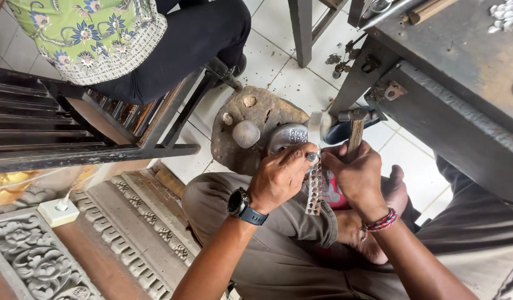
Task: The person is using a hammer and a punch to create a decorative pattern on a thin metal strip at a jewelry workshop.
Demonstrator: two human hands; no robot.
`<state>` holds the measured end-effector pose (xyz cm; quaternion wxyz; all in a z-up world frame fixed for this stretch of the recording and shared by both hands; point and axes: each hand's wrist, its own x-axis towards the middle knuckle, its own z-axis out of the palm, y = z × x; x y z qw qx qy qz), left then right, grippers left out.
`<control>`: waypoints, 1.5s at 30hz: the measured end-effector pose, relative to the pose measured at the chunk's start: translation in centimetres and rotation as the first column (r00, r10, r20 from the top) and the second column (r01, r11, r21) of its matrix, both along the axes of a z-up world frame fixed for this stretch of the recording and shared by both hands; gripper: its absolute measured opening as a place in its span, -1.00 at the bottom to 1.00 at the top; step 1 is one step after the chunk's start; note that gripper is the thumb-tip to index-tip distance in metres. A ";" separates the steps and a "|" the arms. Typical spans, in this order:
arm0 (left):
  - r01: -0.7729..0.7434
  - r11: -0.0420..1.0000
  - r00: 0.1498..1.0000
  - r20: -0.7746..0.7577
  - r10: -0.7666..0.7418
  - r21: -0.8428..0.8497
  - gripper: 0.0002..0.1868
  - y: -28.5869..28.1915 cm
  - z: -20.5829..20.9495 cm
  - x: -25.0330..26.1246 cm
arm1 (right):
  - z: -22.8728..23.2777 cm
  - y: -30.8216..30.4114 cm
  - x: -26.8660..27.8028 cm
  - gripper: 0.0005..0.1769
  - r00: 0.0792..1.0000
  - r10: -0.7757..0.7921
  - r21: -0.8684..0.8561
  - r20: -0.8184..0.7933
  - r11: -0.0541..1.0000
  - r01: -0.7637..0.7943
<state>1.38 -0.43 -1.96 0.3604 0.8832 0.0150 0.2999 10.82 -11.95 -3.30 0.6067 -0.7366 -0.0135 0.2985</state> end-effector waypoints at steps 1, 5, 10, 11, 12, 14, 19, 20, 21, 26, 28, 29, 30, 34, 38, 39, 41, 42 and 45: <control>-0.023 1.000 1.000 0.009 0.023 0.013 -0.84 0.1 -0.1 0.1 | 0.3 0.2 0.2 -0.69 0.999 0.035 -0.031 0.031 0.999 -0.034; -0.048 0.999 0.999 0.026 0.048 0.015 -0.82 0.1 -0.7 0.2 | 1.0 0.2 1.0 -0.76 0.978 0.153 -0.127 0.141 0.983 -0.136; -0.069 0.997 0.996 0.054 0.067 0.045 -0.87 0.0 1.6 0.7 | 2.1 -0.7 -0.2 -0.79 0.985 0.140 -0.107 0.096 0.986 -0.129; -0.077 0.996 0.994 0.086 0.074 0.040 -0.89 -0.1 1.8 0.8 | 1.8 -1.0 -0.4 -0.79 0.983 0.143 -0.099 0.119 0.986 -0.132; -0.076 0.996 0.994 0.085 0.073 0.039 -0.89 -0.1 1.7 0.7 | 1.4 -0.9 -0.6 -0.79 0.983 0.142 -0.100 0.118 0.986 -0.131; -0.095 0.995 0.992 0.079 0.094 0.006 -0.90 -0.2 1.6 0.7 | 0.5 -0.9 -1.0 -0.78 0.985 0.126 -0.086 0.117 0.989 -0.116; -0.103 0.944 0.990 0.059 0.127 -0.313 -0.86 0.2 2.7 0.4 | 1.1 -0.3 -1.1 -0.76 0.991 0.102 -0.075 0.088 0.993 -0.096; -0.101 0.898 0.986 0.074 0.147 -0.428 -0.86 0.1 3.0 0.5 | 1.3 -0.2 -1.1 -0.76 0.994 0.094 -0.059 0.062 0.994 -0.091; -0.101 0.897 0.986 0.073 0.147 -0.430 -0.86 0.0 3.0 0.3 | 1.4 -0.1 -1.2 -0.76 0.994 0.094 -0.061 0.060 0.994 -0.090; -0.241 0.826 0.961 -0.006 0.277 -0.510 -0.80 -0.1 2.0 -0.6 | 1.3 0.0 -1.3 -0.75 0.987 0.129 -0.055 0.090 0.991 -0.125; -0.267 0.822 0.956 -0.034 0.290 -0.504 -0.78 -0.2 2.1 -0.8 | 1.0 -0.1 -1.3 -0.75 0.987 0.123 -0.056 0.104 0.991 -0.118; -0.293 0.817 0.951 -0.063 0.302 -0.496 -0.75 -0.3 2.1 -1.0 | 0.9 -0.2 -1.4 -0.75 0.987 0.116 -0.056 0.116 0.992 -0.110; -0.294 0.817 0.951 -0.063 0.303 -0.496 -0.75 -0.2 2.2 -0.9 | 0.8 -0.4 -1.3 -0.75 0.986 0.117 -0.057 0.115 0.992 -0.111; -0.311 0.851 0.949 -0.096 0.299 -0.423 -0.82 -0.2 2.0 -0.3 | 0.7 -1.1 -1.1 -0.76 0.989 0.085 -0.038 0.120 0.996 -0.081; -0.315 0.932 0.949 -0.085 0.304 -0.182 -0.86 -0.1 3.2 0.6 | 0.9 -2.3 -0.6 -0.72 0.987 0.044 -0.066 0.157 0.997 -0.034; -0.314 0.932 0.949 -0.085 0.303 -0.180 -0.86 -0.2 3.3 0.6 | 1.2 -2.5 -0.5 -0.72 0.987 0.043 -0.064 0.157 0.997 -0.033; -0.272 0.919 0.962 -0.075 0.262 -0.284 -0.82 -0.4 3.5 0.7 | 2.0 -3.1 -0.3 -0.69 0.980 0.081 -0.123 0.179 0.991 -0.060; -0.270 0.920 0.963 -0.076 0.260 -0.283 -0.82 -0.6 3.7 0.5 | 2.1 -3.7 -0.3 -0.69 0.981 0.079 -0.122 0.178 0.991 -0.057; -0.233 0.695 0.971 -0.207 0.122 -0.680 -0.77 -0.7 4.3 0.3 | 2.4 -5.0 -0.4 -0.72 0.993 0.101 -0.144 0.060 0.985 -0.091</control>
